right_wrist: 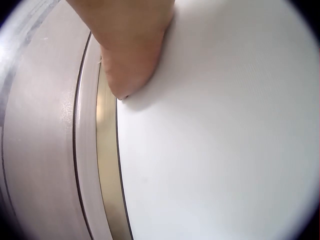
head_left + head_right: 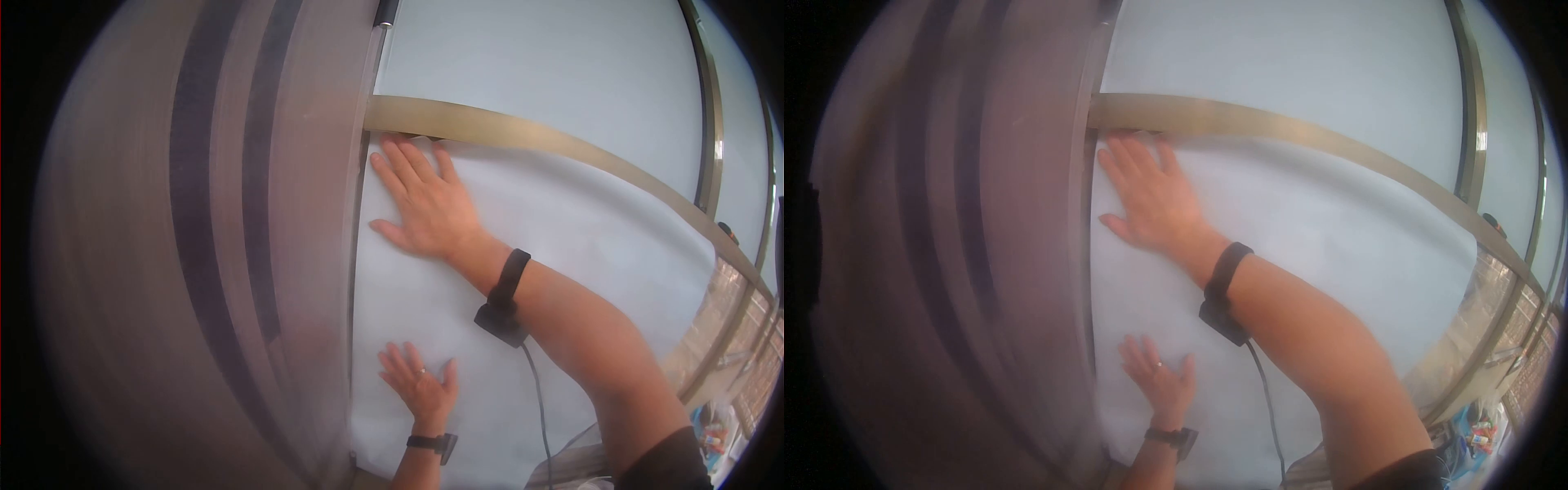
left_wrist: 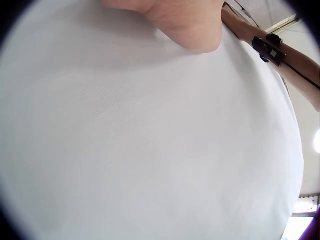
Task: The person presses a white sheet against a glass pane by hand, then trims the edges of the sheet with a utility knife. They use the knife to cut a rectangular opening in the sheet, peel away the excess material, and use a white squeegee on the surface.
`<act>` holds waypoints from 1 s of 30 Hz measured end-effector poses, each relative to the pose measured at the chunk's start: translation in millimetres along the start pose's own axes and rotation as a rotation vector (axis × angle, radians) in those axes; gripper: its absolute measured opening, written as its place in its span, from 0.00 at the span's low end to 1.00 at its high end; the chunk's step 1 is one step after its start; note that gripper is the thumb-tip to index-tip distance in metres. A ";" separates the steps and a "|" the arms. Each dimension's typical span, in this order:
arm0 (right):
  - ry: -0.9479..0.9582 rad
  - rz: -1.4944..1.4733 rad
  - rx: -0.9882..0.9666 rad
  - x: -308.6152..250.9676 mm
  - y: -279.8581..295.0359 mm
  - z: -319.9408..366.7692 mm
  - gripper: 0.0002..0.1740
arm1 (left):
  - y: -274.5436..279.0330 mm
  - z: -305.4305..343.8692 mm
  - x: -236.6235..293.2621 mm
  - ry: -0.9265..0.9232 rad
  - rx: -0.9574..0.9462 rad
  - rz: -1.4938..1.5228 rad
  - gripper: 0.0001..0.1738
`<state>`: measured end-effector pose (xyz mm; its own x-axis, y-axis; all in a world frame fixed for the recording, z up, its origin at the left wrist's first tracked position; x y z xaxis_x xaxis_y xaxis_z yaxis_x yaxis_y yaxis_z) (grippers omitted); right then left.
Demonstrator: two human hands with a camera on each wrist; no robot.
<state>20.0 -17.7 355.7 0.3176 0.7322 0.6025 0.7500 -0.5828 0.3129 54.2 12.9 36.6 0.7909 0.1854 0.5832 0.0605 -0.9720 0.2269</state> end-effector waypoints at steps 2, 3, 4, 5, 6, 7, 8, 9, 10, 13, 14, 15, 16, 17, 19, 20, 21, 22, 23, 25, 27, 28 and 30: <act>-0.014 0.000 -0.013 6.6 -1.6 7.3 0.47 | -1.2 0.0 -6.8 0.034 -0.042 0.017 0.56; -0.011 -0.004 -0.016 2.7 6.7 3.3 0.47 | 11.1 -2.1 -9.2 0.033 -0.055 0.020 0.56; -0.007 0.000 -0.015 0.9 13.9 -0.1 0.47 | 18.8 -6.2 -14.1 0.047 -0.064 -0.006 0.56; -0.016 0.006 -0.018 0.4 24.4 -2.9 0.47 | 31.3 -9.9 -19.3 0.059 -0.071 -0.037 0.56; -0.019 0.016 -0.037 5.4 30.5 2.3 0.48 | 34.3 -13.0 -21.4 0.045 -0.082 -0.026 0.56; -0.019 0.024 -0.055 8.7 37.0 8.0 0.48 | 38.3 -14.9 -24.9 0.067 -0.087 -0.041 0.56; -0.029 0.043 -0.061 11.5 43.9 13.9 0.48 | 42.2 -15.8 -28.3 0.086 -0.095 -0.053 0.57; -0.034 0.048 -0.063 14.8 52.6 20.0 0.49 | 45.2 -17.3 -28.6 0.070 -0.103 -0.034 0.57; -0.039 0.053 -0.069 18.4 60.1 25.7 0.49 | 50.6 -18.2 -32.5 0.086 -0.094 -0.042 0.57; -0.070 0.092 -0.093 31.4 70.0 43.2 0.51 | 57.0 -21.4 -41.4 0.101 -0.101 -0.035 0.57; -0.077 0.102 -0.099 33.5 73.5 47.7 0.51 | 60.2 -21.9 -46.7 0.110 -0.095 -0.038 0.56; -0.093 0.113 -0.106 40.5 78.0 54.8 0.51 | 58.8 -22.3 -47.5 0.102 -0.105 -0.033 0.56; -0.126 0.134 -0.119 72.6 78.2 75.1 0.52 | 38.8 -26.0 -32.1 0.070 -0.085 -0.034 0.55; -0.139 0.147 -0.127 80.8 81.9 85.6 0.52 | 37.6 -26.4 -30.7 0.049 -0.053 -0.036 0.55; -0.210 0.175 -0.156 98.2 87.6 103.3 0.53 | 36.5 -28.7 -31.2 0.023 -0.034 -0.010 0.54; -0.220 0.184 -0.163 103.9 90.5 112.1 0.53 | 37.5 -29.4 -31.5 0.006 -0.004 0.008 0.54; -0.248 0.214 -0.168 110.8 93.5 120.0 0.54 | 34.3 -30.4 -33.2 -0.001 -0.013 0.017 0.54; -0.279 0.244 -0.174 117.7 96.5 128.6 0.54 | 33.1 -30.7 -36.0 0.006 -0.001 0.039 0.53; -0.290 0.254 -0.180 122.2 99.1 136.3 0.54 | 32.2 -31.0 -39.3 0.013 0.011 0.061 0.53; -0.352 0.302 -0.193 133.9 107.9 153.4 0.55 | 33.3 -30.4 -40.9 -0.017 0.013 0.044 0.52; -0.386 0.332 -0.204 138.0 113.5 164.1 0.56 | 36.1 -32.6 -45.0 -0.047 0.016 0.036 0.52; -0.407 0.343 -0.202 139.4 115.1 168.4 0.56 | 40.0 -34.6 -47.4 -0.072 0.033 0.013 0.51; -0.446 0.357 -0.178 160.9 126.5 191.6 0.57 | 38.0 -32.2 -33.5 -0.101 0.049 -0.008 0.51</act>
<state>277.2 93.9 351.5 0.7740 0.5350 0.3387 0.4556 -0.8420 0.2889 10.5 -25.6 50.8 0.8474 0.1799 0.4995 0.0949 -0.9770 0.1909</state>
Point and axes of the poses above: each hand's wrist, its own z-axis away from the middle knuckle, its own y-axis out of the back of the hand, x = y × z, the point moved 9 cm from there along -z, towards the middle knuckle, and after that the axes turned 5 degrees about -y, right-handed, at the moved point
